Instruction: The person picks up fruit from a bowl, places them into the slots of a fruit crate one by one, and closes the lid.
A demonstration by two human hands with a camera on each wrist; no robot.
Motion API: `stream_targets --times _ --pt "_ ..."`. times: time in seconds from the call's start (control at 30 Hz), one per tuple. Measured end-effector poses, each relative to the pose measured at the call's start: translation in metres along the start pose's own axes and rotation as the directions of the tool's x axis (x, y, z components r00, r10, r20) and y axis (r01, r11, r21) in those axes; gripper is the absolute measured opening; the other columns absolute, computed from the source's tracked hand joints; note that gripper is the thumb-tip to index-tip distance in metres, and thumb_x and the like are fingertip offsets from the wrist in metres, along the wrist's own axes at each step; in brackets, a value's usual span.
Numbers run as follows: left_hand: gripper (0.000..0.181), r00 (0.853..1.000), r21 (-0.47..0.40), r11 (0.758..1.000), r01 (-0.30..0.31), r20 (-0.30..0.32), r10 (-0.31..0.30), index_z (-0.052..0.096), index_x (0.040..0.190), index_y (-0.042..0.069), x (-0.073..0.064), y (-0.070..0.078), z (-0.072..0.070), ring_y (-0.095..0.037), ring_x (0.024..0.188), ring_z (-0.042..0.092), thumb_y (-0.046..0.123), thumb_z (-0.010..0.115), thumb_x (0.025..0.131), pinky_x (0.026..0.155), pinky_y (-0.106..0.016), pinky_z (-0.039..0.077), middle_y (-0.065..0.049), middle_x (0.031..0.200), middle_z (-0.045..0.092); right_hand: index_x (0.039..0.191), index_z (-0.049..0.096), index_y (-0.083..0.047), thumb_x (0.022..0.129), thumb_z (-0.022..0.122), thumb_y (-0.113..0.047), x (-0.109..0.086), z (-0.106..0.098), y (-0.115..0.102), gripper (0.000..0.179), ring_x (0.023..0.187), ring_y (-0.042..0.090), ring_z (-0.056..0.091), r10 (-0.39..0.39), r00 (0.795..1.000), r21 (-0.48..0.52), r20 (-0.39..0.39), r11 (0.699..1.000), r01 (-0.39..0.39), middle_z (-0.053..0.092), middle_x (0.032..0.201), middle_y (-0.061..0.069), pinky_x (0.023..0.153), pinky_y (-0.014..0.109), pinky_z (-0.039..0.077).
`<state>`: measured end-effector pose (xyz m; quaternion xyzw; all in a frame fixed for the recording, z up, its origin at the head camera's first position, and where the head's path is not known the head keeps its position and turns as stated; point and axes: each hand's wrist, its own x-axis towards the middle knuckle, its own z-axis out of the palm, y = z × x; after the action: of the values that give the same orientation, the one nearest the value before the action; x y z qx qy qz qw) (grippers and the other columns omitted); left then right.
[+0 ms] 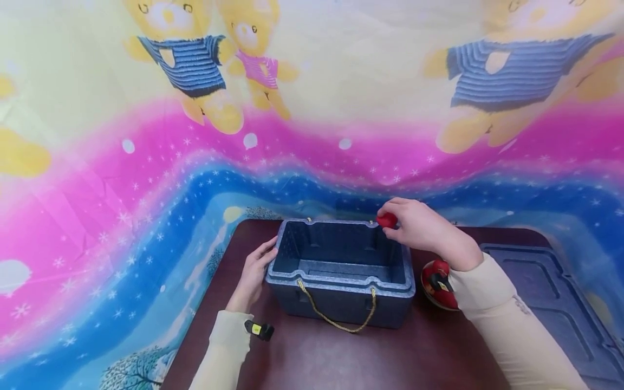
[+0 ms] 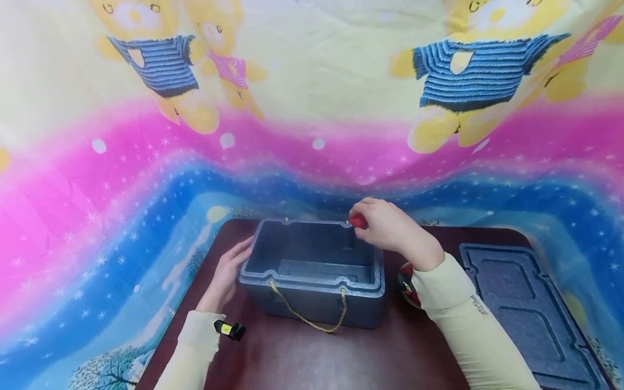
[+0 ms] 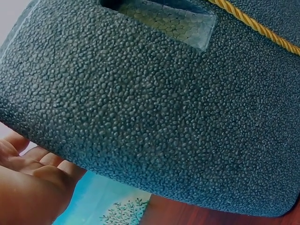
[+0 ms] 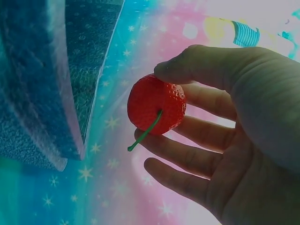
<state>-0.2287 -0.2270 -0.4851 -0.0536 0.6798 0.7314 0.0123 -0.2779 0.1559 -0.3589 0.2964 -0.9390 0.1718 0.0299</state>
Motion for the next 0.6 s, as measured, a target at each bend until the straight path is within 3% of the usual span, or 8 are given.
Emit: stream_targets --times 0.2,0.4,0.6 --pt "0.046 0.999 0.022 0.999 -0.030 -0.019 0.030 0.054 0.147 0.015 -0.0003 0.0017 0.0023 -0.033 0.120 0.059 0.024 0.061 0.102 0.084 -0.027 0.054 -0.018 0.139 0.058 0.120 0.070 -0.011 0.084 0.083 -0.017 0.0038 0.0001 -0.0040 0.039 0.100 0.030 0.066 -0.008 1.000 -0.009 0.016 1.000 0.008 0.064 0.121 0.012 0.083 0.048 0.058" --pt "0.045 0.993 0.106 0.989 -0.105 -0.037 0.109 0.054 0.147 0.010 -0.0026 0.0042 0.0055 -0.026 0.133 0.049 0.018 0.061 0.102 0.095 -0.021 0.045 -0.013 0.149 0.052 0.120 0.070 -0.011 0.084 0.082 -0.017 0.0038 0.0017 -0.0052 0.038 0.102 0.031 0.066 -0.007 1.000 -0.008 0.026 1.000 0.007 0.065 0.123 0.012 0.083 0.046 0.058" --pt "0.044 0.986 0.140 0.977 -0.162 -0.023 0.167 0.056 0.145 0.007 -0.0023 0.0031 0.0050 -0.026 0.135 0.049 0.013 0.061 0.102 0.095 -0.015 0.044 -0.014 0.149 0.053 0.121 0.070 -0.011 0.085 0.082 -0.017 0.0033 0.0013 -0.0061 0.038 0.102 0.030 0.065 -0.027 0.999 -0.005 0.036 1.000 0.027 0.065 0.123 0.012 0.083 0.046 0.058"
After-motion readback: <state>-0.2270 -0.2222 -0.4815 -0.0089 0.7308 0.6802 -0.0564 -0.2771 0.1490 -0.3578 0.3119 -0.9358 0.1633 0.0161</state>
